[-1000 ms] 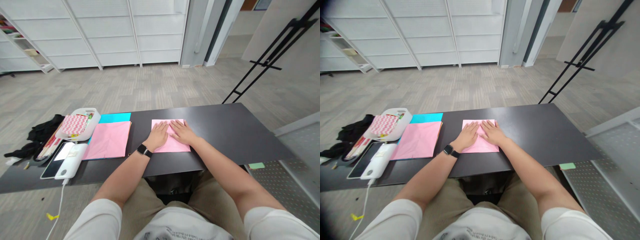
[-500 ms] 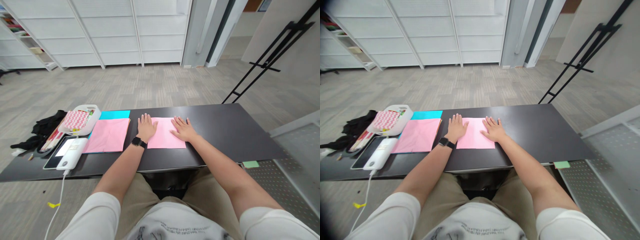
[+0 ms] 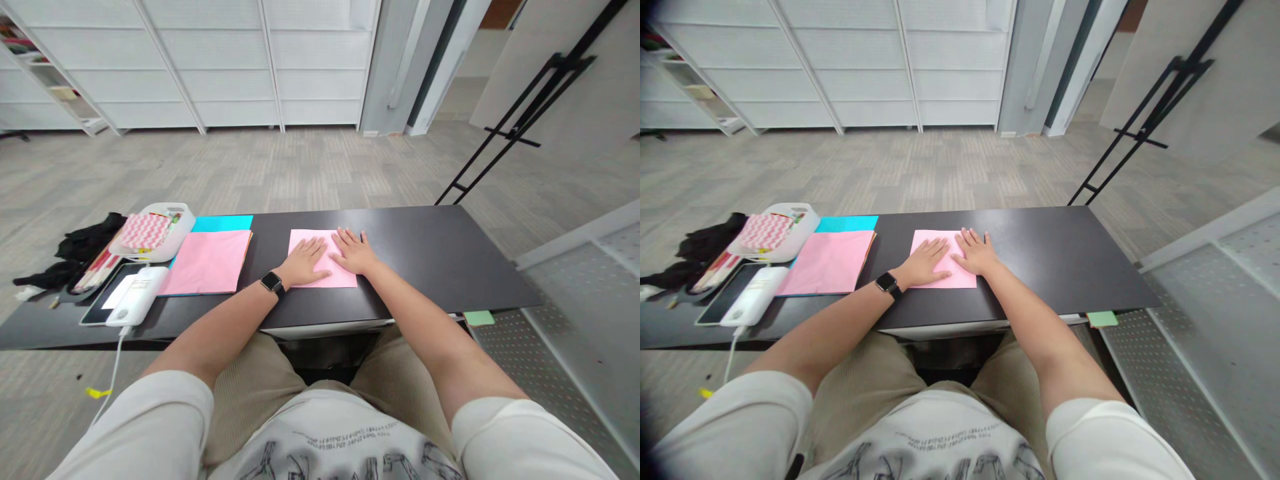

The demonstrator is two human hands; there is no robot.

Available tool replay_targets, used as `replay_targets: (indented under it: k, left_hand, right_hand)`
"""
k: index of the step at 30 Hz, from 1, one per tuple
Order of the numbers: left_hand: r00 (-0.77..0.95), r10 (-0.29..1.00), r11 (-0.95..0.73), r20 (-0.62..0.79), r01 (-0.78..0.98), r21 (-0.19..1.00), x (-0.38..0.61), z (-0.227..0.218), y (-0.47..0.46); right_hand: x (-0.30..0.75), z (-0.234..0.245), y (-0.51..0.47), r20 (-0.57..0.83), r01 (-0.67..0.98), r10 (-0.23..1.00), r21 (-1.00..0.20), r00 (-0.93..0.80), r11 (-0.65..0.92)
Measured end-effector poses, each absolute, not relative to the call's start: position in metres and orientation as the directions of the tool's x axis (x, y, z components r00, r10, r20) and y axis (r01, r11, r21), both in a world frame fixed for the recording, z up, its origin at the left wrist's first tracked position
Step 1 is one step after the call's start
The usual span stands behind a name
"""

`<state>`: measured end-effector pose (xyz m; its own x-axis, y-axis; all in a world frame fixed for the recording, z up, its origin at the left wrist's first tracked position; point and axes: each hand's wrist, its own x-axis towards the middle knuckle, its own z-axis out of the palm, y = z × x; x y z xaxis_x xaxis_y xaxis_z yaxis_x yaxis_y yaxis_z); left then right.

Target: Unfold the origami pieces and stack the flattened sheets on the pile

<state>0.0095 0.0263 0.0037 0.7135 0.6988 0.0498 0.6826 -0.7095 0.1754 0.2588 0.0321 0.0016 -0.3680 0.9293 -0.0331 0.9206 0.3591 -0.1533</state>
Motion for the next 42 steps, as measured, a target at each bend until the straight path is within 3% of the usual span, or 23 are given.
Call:
replay_targets:
  k: [15,21,24,27,32,35,38,42]
  left_hand:
    - [0.724,0.688,-0.721,0.047,0.674,0.158,-0.037,0.010,-0.007]
    - [0.737,0.675,-0.721,-0.037,0.669,0.182,-0.045,0.033,0.000]
    - [0.766,0.643,-0.743,0.005,0.622,0.246,-0.037,0.051,0.012]
    - [0.797,0.598,-0.754,0.085,0.524,0.396,-0.023,0.061,0.019]
    - [0.793,0.593,-0.716,0.142,0.439,0.542,-0.011,0.054,0.015]
    - [0.814,0.569,-0.716,0.116,0.421,0.556,-0.014,0.049,0.010]
    - [0.827,0.554,-0.729,0.099,0.424,0.536,-0.016,0.050,0.007]
    - [0.828,0.547,-0.749,0.121,0.420,0.512,-0.016,0.055,0.007]
  right_hand:
    - [0.257,0.007,0.031,-0.068,0.930,0.935,-0.146,-0.349,0.337]
    - [0.258,0.007,0.031,-0.059,0.925,0.931,-0.154,-0.359,0.347]
    - [0.259,0.007,0.031,-0.056,0.923,0.931,-0.166,-0.360,0.347]
    - [0.258,0.007,0.031,-0.049,0.922,0.936,-0.194,-0.350,0.335]
    - [0.262,0.006,0.033,-0.021,0.895,0.934,-0.296,-0.356,0.335]
    - [0.274,0.002,0.037,0.025,0.839,0.943,-0.448,-0.332,0.308]
    - [0.287,-0.002,0.042,0.157,0.732,0.952,-0.610,-0.264,0.303]
    - [0.293,-0.001,0.043,0.366,0.625,0.902,-0.655,-0.229,0.424]
